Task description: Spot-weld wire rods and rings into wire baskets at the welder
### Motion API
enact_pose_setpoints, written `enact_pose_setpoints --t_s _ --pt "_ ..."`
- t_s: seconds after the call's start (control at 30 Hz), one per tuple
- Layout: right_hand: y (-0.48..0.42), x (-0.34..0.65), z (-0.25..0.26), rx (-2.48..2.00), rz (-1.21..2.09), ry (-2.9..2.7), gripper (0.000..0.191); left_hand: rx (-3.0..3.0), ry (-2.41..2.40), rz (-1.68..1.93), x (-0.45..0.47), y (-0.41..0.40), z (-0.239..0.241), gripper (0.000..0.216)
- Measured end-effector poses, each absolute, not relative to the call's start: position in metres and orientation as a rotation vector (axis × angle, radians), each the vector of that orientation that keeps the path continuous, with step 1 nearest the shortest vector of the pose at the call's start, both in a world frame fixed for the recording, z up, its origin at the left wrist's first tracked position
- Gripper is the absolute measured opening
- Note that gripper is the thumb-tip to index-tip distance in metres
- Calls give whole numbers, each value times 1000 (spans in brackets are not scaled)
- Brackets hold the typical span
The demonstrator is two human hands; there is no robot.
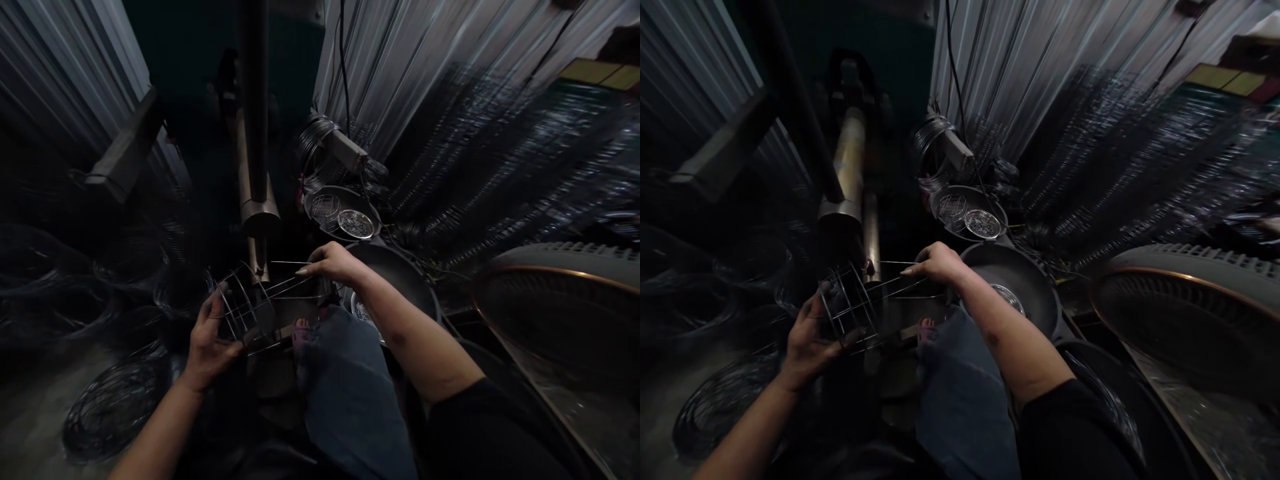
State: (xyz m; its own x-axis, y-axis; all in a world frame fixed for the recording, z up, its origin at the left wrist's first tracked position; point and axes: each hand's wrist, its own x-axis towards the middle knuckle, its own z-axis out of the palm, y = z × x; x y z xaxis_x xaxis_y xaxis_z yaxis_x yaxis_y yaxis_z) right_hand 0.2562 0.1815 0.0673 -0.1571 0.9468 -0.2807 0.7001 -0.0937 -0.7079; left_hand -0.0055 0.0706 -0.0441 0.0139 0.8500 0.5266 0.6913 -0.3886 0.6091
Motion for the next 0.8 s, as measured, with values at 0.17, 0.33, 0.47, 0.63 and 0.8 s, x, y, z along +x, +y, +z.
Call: enact_pose_setpoints --t_s 0.17,0.33,0.47,0.63,0.8 --pt "185 259 68 -1741 1160 -1840 39 2081 1638 1315 -6 74 -40 93" --pt "186 256 69 -1713 1165 -1858 40 2122 1617 1323 -7 76 -42 96" --pt "188 253 71 -1741 1152 -1868 42 2142 1589 1343 -8 79 -40 95" --pt "194 254 71 -1725 1120 -1893 44 2087 1581 1373 -8 84 -34 90" --pt "202 254 74 -1675 1132 -1924 43 2057 1619 1362 -9 92 -32 94"
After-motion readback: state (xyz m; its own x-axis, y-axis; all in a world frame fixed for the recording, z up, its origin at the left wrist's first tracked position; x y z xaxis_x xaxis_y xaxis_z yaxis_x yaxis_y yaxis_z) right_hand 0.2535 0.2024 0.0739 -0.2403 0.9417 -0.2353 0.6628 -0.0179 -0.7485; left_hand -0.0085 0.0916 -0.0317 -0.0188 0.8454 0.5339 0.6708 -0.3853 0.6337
